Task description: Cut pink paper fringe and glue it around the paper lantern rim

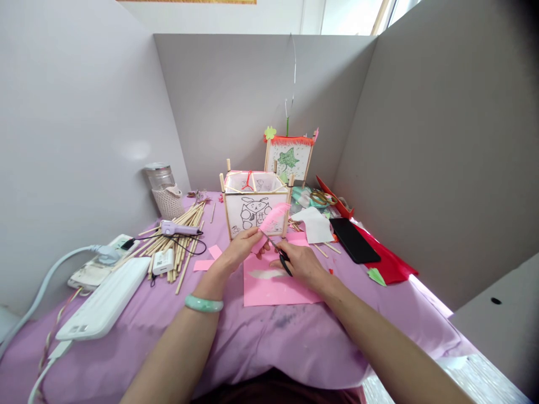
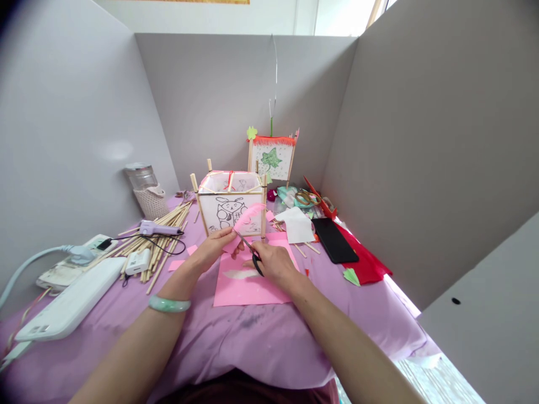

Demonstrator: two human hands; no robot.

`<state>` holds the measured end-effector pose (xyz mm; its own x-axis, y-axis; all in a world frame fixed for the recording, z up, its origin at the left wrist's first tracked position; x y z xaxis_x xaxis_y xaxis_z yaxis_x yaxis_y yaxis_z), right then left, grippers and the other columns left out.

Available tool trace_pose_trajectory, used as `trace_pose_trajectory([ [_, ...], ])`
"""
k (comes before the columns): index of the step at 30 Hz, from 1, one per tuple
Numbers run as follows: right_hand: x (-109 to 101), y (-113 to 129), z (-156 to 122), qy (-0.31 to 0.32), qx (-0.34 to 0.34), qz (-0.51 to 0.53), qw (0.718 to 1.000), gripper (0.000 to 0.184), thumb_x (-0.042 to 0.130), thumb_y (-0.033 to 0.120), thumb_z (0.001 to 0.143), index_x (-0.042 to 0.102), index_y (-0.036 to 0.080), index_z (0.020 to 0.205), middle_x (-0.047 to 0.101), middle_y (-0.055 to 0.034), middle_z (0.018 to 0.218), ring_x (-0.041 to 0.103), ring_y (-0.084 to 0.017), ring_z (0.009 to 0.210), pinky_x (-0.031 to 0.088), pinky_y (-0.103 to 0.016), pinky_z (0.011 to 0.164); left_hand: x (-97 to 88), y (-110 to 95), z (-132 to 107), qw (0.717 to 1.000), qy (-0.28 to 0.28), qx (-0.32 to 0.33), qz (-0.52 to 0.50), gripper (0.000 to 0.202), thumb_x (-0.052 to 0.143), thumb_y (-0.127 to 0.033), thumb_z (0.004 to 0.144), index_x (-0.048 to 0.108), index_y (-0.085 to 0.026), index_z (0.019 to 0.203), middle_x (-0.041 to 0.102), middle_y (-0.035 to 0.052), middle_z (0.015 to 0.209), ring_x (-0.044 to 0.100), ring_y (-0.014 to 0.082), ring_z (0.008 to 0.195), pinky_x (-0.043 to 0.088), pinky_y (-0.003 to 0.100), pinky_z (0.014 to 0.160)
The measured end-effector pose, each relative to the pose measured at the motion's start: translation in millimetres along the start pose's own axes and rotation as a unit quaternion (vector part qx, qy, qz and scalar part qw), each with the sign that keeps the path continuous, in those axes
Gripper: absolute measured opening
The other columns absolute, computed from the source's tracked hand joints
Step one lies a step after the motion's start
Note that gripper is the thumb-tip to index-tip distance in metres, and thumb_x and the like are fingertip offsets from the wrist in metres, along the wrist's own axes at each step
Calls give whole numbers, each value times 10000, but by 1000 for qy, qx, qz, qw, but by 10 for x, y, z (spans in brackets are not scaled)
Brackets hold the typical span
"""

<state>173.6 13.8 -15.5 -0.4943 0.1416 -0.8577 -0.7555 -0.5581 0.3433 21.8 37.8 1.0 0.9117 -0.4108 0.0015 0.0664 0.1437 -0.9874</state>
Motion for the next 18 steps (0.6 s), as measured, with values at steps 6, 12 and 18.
trace_pose_trajectory([
  [6, -1, 0, -1, -8, 4, -24, 1000, 300, 638, 432, 783, 572, 191, 950, 644, -14, 786, 592, -146, 669, 332, -216, 573, 30, -45, -28, 1000, 2, -9, 10, 226, 519, -346, 820, 554, -129, 766, 598, 26, 690, 535, 111, 556, 428, 247, 521],
  [12, 27, -12, -15, -16, -20, -21, 999, 305, 599, 438, 808, 550, 195, 985, 636, -23, 855, 580, -144, 706, 354, -223, 606, 80, -47, -52, 999, 22, -26, 24, 218, 537, -341, 807, 554, -130, 753, 611, 32, 698, 531, 97, 524, 430, 248, 540],
  [18, 28, 2, -19, -11, -16, -25, 1000, 286, 561, 439, 834, 548, 185, 964, 627, -37, 859, 571, -144, 703, 356, -222, 605, 80, -8, -41, 998, 38, -31, 31, 230, 527, -349, 810, 552, -126, 759, 609, 41, 707, 541, 107, 532, 438, 260, 550],
])
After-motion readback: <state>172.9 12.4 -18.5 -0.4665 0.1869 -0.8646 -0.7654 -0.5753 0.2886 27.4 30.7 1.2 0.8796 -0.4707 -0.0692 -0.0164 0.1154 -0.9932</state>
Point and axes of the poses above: each hand's wrist, its own z-axis towards the middle knuckle, its own x-axis out of the palm, y = z × x, the point moved 4 cm from there along z, towards the middle knuckle
